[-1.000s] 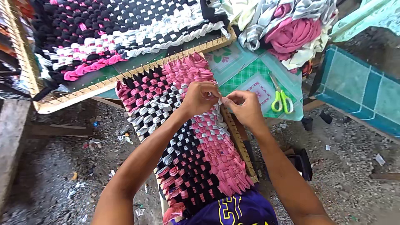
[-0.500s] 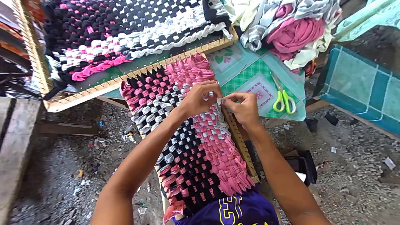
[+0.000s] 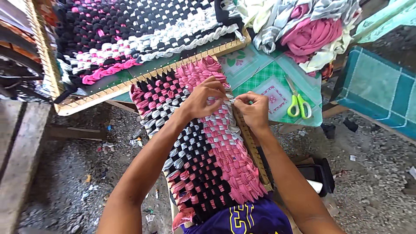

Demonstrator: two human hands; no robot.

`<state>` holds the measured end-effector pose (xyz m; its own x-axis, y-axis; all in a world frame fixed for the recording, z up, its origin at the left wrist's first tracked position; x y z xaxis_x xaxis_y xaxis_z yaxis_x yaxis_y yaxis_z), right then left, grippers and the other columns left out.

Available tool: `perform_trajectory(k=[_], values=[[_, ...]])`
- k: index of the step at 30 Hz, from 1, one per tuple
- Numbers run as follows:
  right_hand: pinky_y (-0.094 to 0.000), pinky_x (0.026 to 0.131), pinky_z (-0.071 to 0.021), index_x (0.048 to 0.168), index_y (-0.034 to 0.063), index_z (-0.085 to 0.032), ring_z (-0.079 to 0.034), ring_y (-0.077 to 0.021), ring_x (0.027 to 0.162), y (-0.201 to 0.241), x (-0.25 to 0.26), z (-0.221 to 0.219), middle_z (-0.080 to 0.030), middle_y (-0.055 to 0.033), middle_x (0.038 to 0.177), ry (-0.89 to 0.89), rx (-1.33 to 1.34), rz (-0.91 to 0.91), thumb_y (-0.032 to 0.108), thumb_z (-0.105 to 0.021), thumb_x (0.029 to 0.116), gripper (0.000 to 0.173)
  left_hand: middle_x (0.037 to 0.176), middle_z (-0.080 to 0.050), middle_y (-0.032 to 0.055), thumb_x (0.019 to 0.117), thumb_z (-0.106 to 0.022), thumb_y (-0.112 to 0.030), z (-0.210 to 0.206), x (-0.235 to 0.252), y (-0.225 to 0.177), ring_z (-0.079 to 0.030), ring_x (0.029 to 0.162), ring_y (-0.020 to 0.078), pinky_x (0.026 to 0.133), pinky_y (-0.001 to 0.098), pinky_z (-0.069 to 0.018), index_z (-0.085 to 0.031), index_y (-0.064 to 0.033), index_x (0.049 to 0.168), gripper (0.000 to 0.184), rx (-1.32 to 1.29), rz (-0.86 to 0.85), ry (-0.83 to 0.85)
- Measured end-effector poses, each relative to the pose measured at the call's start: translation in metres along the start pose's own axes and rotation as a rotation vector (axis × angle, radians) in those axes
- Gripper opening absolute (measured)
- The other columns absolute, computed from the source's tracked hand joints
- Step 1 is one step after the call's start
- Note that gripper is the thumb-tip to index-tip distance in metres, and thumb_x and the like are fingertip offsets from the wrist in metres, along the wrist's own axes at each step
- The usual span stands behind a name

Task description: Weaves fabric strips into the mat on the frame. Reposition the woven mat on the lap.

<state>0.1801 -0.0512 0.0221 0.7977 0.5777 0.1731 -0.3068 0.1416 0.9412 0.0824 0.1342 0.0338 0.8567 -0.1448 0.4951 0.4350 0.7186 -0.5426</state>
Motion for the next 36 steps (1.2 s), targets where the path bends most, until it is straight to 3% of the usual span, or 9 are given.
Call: perform_trajectory(k=[3,5,9,14,19,23,28,33,36], values=[[-0.0269,0.069,-0.0565,0.089,0.0034,-0.077,-0.066,-0.0084,0.073,-0.001,0.004,-0.002,-0.073,-0.0029,0.083,0.006,0.186,-0.150,0.006,-0.071,0.0912,0.007,0.104,-0.074,0.0070,0.1003,-0.063,-0.032,-0.007,0.010,-0.012,-0.064,0.108,0.0227,0.101,0.0412,-0.0475,-0.077,-0.0073,0.096,0.029,0.011,0.166,-0.056],[-0.0269,0.070,-0.0554,0.093,0.0028,-0.076,-0.065,-0.0081,0.073,-0.001,0.005,-0.005,-0.072,-0.0019,0.082,0.011,0.296,-0.236,0.006,-0.068,0.0946,0.009,0.107,-0.071,0.0092,0.0954,-0.069,-0.027,-0.012,0.015,-0.019,-0.062,0.110,0.0254,0.101,0.0438,-0.0474,-0.073,-0.0061,0.101,0.022,-0.014,0.292,-0.041],[-0.0256,0.072,-0.0542,0.096,0.0016,-0.074,-0.062,-0.0077,0.075,-0.009,0.005,-0.006,-0.070,-0.0014,0.085,0.081,0.491,-0.222,0.004,-0.062,0.0975,0.012,0.113,-0.069,0.0091,0.0923,-0.069,-0.021,-0.010,0.013,-0.020,-0.059,0.110,0.0266,0.098,0.0442,-0.0456,-0.073,-0.0080,0.111,0.023,-0.035,0.306,0.014],[-0.0233,0.070,-0.0513,0.094,0.0032,-0.073,-0.058,-0.0051,0.071,-0.013,0.007,-0.008,-0.068,0.0013,0.083,0.124,0.555,-0.180,0.005,-0.061,0.0971,0.013,0.111,-0.065,0.0090,0.0942,-0.063,-0.027,-0.010,-0.003,-0.011,-0.054,0.109,0.0269,0.098,0.0447,-0.0426,-0.080,-0.0148,0.113,0.028,0.039,0.332,-0.007],[-0.0230,0.067,-0.0514,0.100,0.0023,-0.072,-0.059,-0.0051,0.070,-0.007,0.010,-0.006,-0.067,0.0010,0.082,0.173,0.405,-0.106,0.006,-0.061,0.0983,0.012,0.107,-0.067,0.0089,0.0940,-0.065,-0.019,-0.010,0.002,-0.012,-0.058,0.108,0.0256,0.098,0.0435,-0.0453,-0.081,-0.0144,0.110,0.022,0.015,0.304,-0.074],[-0.0268,0.073,-0.0537,0.103,0.0012,-0.069,-0.063,-0.0091,0.081,-0.001,0.006,-0.010,-0.068,-0.0039,0.090,0.190,0.169,0.017,0.011,-0.057,0.1017,0.015,0.098,-0.069,0.0073,0.0927,-0.064,-0.013,-0.014,0.002,-0.013,-0.060,0.102,0.0247,0.094,0.0442,-0.0474,-0.081,-0.0107,0.104,0.020,0.042,0.279,-0.116],[-0.0290,0.073,-0.0515,0.105,0.0063,-0.069,-0.060,-0.0136,0.086,0.010,-0.006,-0.009,-0.064,-0.0058,0.098,0.100,-0.166,0.135,0.038,-0.073,0.0941,0.034,0.096,-0.067,0.0056,0.0884,-0.063,-0.014,-0.026,-0.003,-0.017,-0.059,0.098,0.0228,0.090,0.0446,-0.0467,-0.081,-0.0130,0.102,0.023,0.112,0.272,-0.276],[-0.0258,0.076,-0.0545,0.101,0.0046,-0.070,-0.062,-0.0121,0.086,0.010,-0.002,-0.012,-0.063,-0.0058,0.095,0.112,-0.146,0.201,0.022,-0.067,0.0996,0.018,0.096,-0.066,0.0037,0.0948,-0.066,-0.019,-0.030,-0.006,-0.018,-0.058,0.098,0.0207,0.089,0.0429,-0.0448,-0.081,-0.0142,0.101,0.017,0.085,0.289,-0.343],[-0.0297,0.080,-0.0513,0.104,0.0044,-0.069,-0.061,-0.0145,0.092,0.007,-0.006,-0.009,-0.064,-0.0065,0.099,0.107,-0.106,0.138,0.021,-0.063,0.1019,0.018,0.113,-0.064,0.0062,0.0924,-0.065,-0.019,-0.032,-0.001,-0.028,-0.053,0.110,0.0263,0.098,0.0483,-0.0413,-0.080,-0.0193,0.108,0.022,0.087,0.423,-0.301]])
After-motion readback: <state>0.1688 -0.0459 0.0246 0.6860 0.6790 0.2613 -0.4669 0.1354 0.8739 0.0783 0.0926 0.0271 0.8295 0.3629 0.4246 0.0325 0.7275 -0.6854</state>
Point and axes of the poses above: each hand's wrist, its own x-axis towards the middle knuckle, its own z-axis out of the back of the hand, y = z × x, the point moved 3 cm from there along x, towards the middle knuckle
